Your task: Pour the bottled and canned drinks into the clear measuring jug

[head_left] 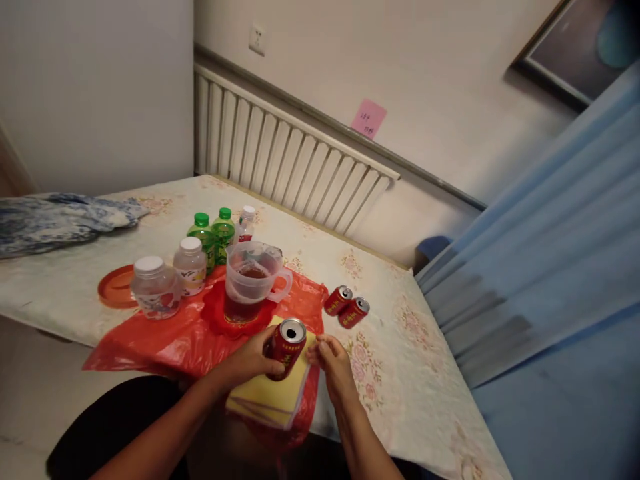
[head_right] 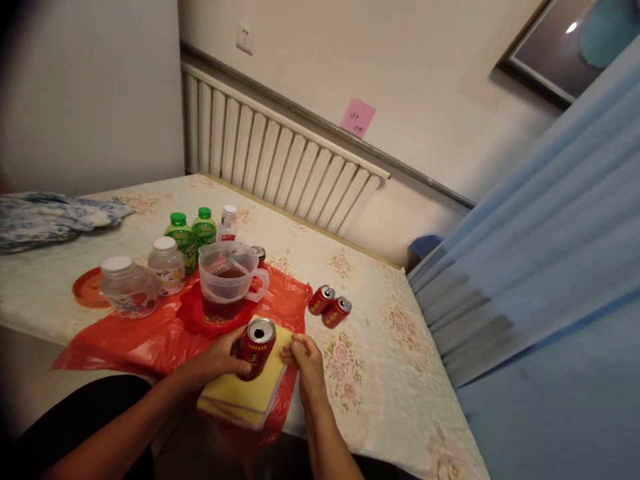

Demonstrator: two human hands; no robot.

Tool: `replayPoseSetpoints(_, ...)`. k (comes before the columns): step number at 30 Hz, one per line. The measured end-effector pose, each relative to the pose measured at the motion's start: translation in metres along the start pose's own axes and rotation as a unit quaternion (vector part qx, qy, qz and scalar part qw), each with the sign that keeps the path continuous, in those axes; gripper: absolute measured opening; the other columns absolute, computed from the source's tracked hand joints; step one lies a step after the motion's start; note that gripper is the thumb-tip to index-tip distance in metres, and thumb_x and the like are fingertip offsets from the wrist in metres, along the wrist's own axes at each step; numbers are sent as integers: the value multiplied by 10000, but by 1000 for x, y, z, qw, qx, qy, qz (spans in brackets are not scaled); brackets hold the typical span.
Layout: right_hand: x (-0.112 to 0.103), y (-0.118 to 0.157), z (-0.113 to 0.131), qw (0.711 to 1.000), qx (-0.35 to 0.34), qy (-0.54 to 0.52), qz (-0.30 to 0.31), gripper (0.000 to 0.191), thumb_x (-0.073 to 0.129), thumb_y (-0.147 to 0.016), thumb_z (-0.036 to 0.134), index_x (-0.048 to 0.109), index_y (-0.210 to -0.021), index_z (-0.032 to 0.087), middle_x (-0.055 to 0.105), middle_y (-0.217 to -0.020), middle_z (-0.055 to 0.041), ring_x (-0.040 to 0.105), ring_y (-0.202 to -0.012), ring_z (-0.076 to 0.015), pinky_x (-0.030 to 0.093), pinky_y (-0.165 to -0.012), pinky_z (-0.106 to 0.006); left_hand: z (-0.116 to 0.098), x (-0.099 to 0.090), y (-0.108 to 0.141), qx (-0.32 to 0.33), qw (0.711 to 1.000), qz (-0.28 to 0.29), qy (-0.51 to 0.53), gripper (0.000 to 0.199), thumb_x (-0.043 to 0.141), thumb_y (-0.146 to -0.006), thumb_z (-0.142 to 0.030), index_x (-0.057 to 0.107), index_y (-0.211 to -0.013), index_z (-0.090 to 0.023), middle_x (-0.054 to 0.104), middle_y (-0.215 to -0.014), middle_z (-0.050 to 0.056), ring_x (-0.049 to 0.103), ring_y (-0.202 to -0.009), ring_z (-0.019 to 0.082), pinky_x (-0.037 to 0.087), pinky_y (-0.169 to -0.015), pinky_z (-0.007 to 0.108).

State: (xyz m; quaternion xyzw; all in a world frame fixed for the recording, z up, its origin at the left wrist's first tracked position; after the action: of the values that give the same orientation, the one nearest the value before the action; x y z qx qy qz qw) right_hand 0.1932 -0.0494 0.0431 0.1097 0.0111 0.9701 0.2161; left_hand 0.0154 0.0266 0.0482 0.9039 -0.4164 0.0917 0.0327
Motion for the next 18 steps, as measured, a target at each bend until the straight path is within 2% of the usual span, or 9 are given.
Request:
replayPoseSetpoints(4, -10, 36, 18, 999, -7, -15, 32, 428, 784, -734, 487, 649, -991, 173, 732, -853, -65, 714, -749, -204, 559, -703, -318, -12, 23, 3, 5, 999, -33, 13, 757, 814, -579, -286, 513, -1266, -183, 652, -1248, 90, 575, -1185, 313, 445, -1004, 426)
replayPoseSetpoints(8, -11, 54, 37, 998, -36, 6, 52, 483, 811, -698, 474, 659, -1052, 185, 744, -964, -94, 715, -892, -246, 562, -822, -391, -29, 48, 7, 31, 998, -52, 1, 684, 806, -609, -297, 531, -1221, -163, 675, -1175, 88, 605, -1118, 290, 459, -971, 398)
replayPoseSetpoints(11, -7, 63, 46, 996, -55, 15, 65, 523, 841, -649, 390, 660, -1102, 201, 732, -1086, -98, 688, -1026, -266, 542, -912, -420, -42, 62, 12, 40, 997, -69, -19, 651, 796, -629, -310, 542, -1207, -149, 674, -1152, 97, 604, -1104, 286, 457, -963, 389)
replayPoseSetpoints(14, 0, 73, 53, 994, -75, 31, 79, 562, 831, -626, 262, 650, -1157, 224, 702, -1188, -85, 646, -1133, -280, 558, -900, -404, -53, 74, 19, 46, 996, -74, -24, 682, 809, -613, -357, 548, -1207, -148, 666, -1161, 107, 591, -1124, 301, 453, -967, 398)
replayPoseSetpoints(18, 9, 86, 56, 993, -76, 25, 84, 666, 793, -602, 161, 610, -1238, 232, 702, -1190, -68, 669, -1097, -277, 575, -889, -400, -62, 89, 27, 44, 997, -65, -29, 697, 818, -620, -416, 555, -1205, -144, 665, -1167, 115, 594, -1115, 305, 451, -970, 409)
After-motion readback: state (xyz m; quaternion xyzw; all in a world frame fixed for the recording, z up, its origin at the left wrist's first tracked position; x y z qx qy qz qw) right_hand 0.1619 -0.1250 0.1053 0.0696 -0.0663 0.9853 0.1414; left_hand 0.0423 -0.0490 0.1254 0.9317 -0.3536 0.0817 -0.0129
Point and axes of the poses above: each hand's wrist, its own y-axis away from the middle knuckle, its own x-axis out of the palm, z = x × y, the point moved 7 cm from there along -y, towards the middle knuckle
